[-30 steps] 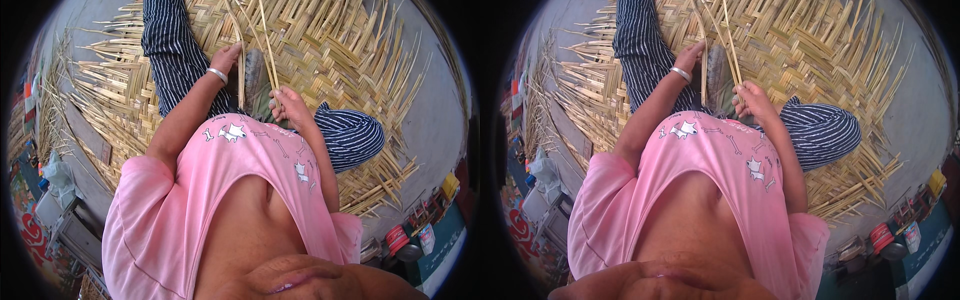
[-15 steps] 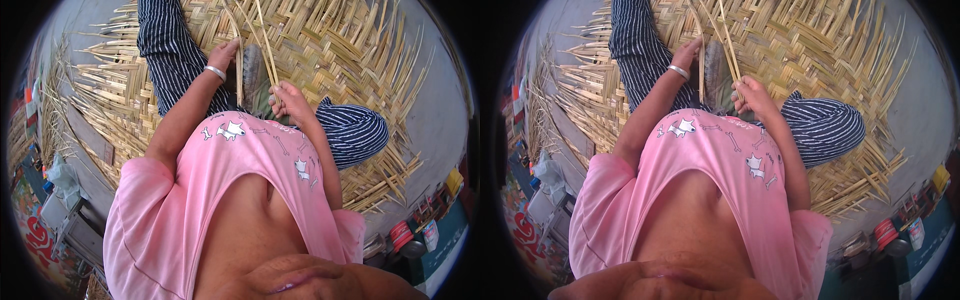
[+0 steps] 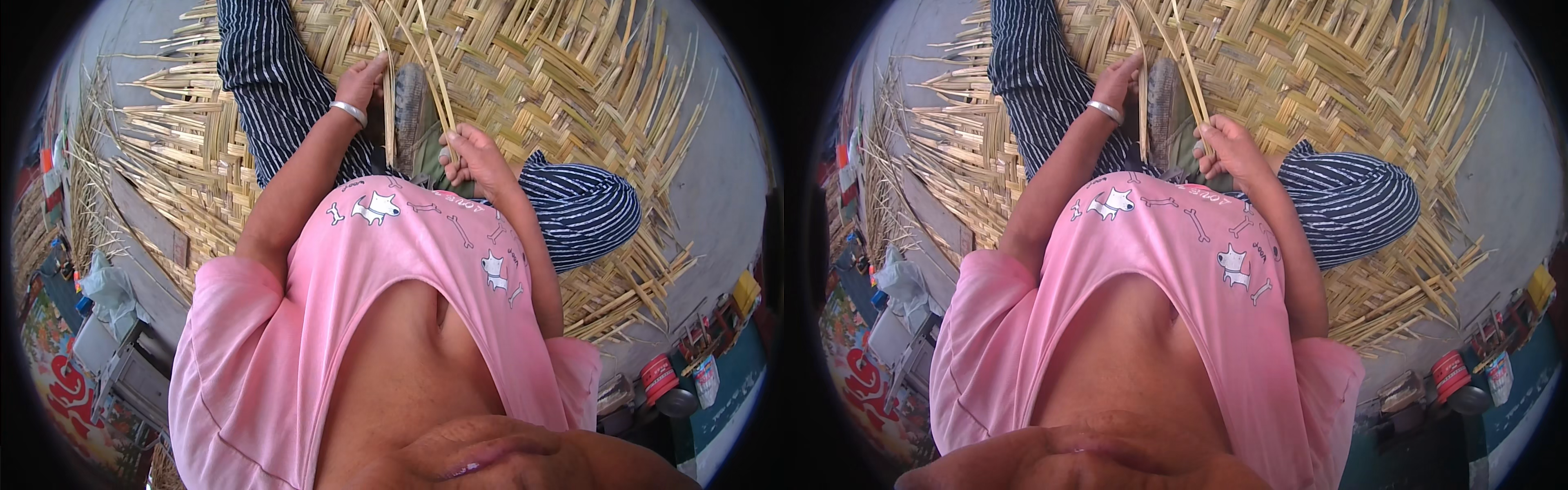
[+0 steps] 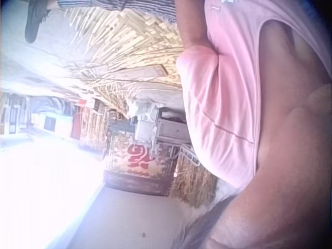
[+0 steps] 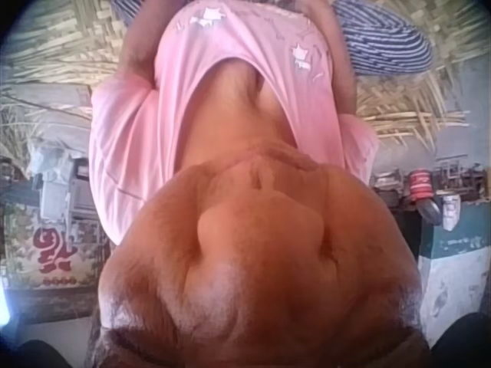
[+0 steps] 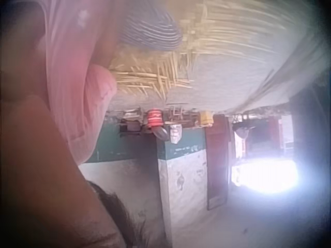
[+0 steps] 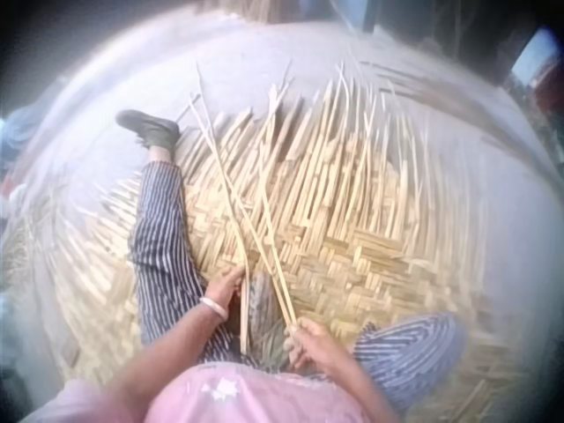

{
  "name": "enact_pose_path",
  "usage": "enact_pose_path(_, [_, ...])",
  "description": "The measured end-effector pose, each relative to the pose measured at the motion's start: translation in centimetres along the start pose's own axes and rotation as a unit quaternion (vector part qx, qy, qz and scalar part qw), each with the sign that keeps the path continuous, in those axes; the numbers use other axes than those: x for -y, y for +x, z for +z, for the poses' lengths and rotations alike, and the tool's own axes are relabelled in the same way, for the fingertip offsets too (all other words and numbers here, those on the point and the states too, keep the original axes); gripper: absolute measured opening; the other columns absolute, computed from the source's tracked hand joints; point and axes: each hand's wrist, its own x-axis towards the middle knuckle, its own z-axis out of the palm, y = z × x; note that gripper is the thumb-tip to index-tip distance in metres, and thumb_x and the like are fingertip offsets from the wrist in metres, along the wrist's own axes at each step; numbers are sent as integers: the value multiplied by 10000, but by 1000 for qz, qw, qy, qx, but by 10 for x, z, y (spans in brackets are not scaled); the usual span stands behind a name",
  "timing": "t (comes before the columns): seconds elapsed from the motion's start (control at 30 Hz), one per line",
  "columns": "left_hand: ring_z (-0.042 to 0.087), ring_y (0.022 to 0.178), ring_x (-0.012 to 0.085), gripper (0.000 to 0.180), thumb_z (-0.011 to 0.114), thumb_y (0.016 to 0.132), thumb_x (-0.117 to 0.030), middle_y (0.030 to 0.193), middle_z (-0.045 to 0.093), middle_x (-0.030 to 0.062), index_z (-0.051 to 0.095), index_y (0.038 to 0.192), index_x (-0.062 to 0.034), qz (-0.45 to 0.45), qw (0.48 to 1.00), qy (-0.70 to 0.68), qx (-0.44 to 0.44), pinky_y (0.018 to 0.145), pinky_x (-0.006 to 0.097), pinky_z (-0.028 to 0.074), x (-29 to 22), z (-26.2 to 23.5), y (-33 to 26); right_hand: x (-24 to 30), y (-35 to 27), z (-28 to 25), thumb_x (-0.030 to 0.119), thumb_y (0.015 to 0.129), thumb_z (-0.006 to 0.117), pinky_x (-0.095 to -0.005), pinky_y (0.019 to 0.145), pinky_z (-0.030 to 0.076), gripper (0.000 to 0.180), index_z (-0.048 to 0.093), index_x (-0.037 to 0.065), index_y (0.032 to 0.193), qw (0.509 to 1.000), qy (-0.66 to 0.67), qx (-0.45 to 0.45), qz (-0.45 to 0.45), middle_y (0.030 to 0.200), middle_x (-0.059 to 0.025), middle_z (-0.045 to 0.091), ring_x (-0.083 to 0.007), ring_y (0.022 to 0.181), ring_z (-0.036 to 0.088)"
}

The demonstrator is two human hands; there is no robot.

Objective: The person sits on the floor and weaves thin bamboo strips into a large circular basket base. They interlace the strips by hand, pulling them through the existing weave to expand the pattern.

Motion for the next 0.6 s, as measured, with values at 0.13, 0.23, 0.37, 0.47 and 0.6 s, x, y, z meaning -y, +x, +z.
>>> enact_pose_path(0.13, [524, 504, 53, 300, 750, 943, -385, 651, 576, -65, 608, 807, -158, -5, 1000, 0, -7, 469, 198, 408, -4, 3, -4, 0, 1, 0, 313, 1072, 524, -217, 509, 518, 260, 579, 62, 1114, 1000, 4, 1, -1, 843, -56, 655, -76, 568, 616])
enact_pose_path(0.23, [521, 502, 49, 306, 750, 942, -390, 647, 572, -67, 602, 804, -160, -2, 1000, 1, -4, 466, 195, 408, -4, 3, -4, 0, 1, 0, 313, 1072, 524, -217, 509, 519, 262, 578, 59, 1112, 1000, 6, 1, 0, 842, -56, 653, -77, 569, 616])
enact_pose_path(0.37, [514, 496, 45, 310, 744, 947, -388, 642, 567, -72, 595, 798, -161, -9, 1000, -2, 2, 458, 188, 401, -5, 3, -4, 1, 1, 1, 323, 1065, 537, -195, 512, 515, 247, 591, 87, 1111, 1000, -1, -3, -2, 843, -27, 653, -53, 578, 609])
enact_pose_path(0.47, [542, 521, 74, 323, 762, 933, -390, 665, 595, -36, 619, 810, -127, -2, 1000, -16, 25, 503, 215, 431, 4, -8, 8, 4, -1, 3, 325, 1065, 535, -195, 515, 515, 248, 594, 89, 1109, 1000, -7, -6, 5, 843, -27, 655, -54, 577, 609])
enact_pose_path(0.6, [535, 508, 73, 326, 758, 937, -389, 650, 591, -40, 614, 790, -136, -3, 1000, -12, 17, 489, 218, 424, -2, -1, 2, 4, -1, 3, 331, 1065, 537, -196, 517, 514, 250, 598, 92, 1106, 1000, -4, -9, 4, 841, -27, 656, -54, 576, 608])
